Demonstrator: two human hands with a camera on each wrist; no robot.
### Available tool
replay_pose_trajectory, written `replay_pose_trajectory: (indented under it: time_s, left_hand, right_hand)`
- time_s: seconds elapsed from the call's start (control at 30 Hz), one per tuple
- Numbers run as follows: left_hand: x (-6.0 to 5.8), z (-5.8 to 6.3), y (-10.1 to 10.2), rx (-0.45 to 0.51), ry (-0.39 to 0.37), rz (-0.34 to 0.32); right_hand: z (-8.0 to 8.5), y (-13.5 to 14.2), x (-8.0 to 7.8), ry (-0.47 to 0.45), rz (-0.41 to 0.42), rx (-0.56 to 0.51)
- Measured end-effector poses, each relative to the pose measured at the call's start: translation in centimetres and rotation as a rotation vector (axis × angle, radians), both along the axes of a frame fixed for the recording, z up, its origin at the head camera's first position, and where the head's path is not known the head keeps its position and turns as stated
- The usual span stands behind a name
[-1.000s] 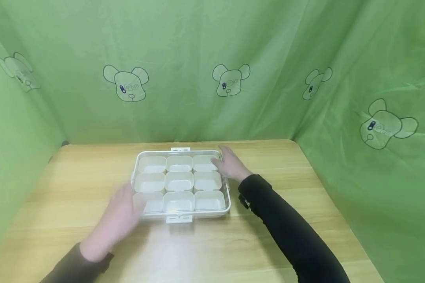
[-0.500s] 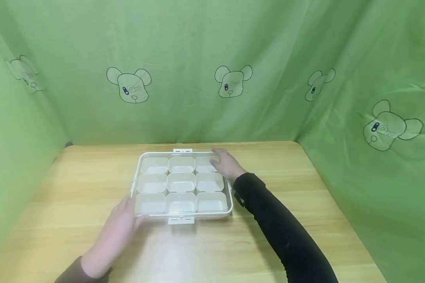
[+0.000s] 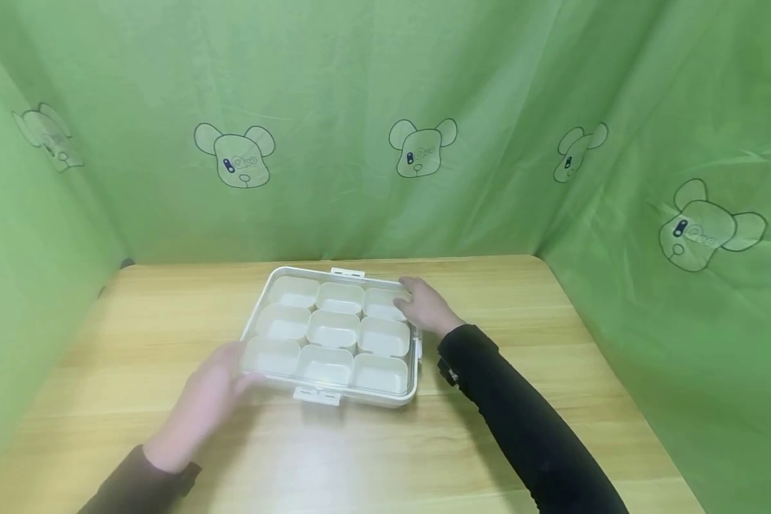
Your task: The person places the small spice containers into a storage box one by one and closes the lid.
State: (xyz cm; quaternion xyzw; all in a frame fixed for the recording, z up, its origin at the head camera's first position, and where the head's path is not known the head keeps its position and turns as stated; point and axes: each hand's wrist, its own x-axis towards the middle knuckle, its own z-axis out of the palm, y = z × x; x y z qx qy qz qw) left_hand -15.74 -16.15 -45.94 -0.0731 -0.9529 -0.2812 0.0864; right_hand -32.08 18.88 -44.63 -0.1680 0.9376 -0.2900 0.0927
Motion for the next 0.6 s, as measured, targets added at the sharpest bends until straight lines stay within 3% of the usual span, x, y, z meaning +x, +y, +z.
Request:
replay_pose_trajectory:
  time_s: [0.23,0.6]
  left_hand:
    - [-1.9,-0.4,-0.9,0.124,0.002,0.05]
    - [-5.1,0.0,0.0,0.295,-0.135,0.15]
  right_hand:
    - [0.3,1.0,1.9,0.035,-0.044,0.029]
    - [0.3,1.4,5.6,0.117,-0.13,0.115]
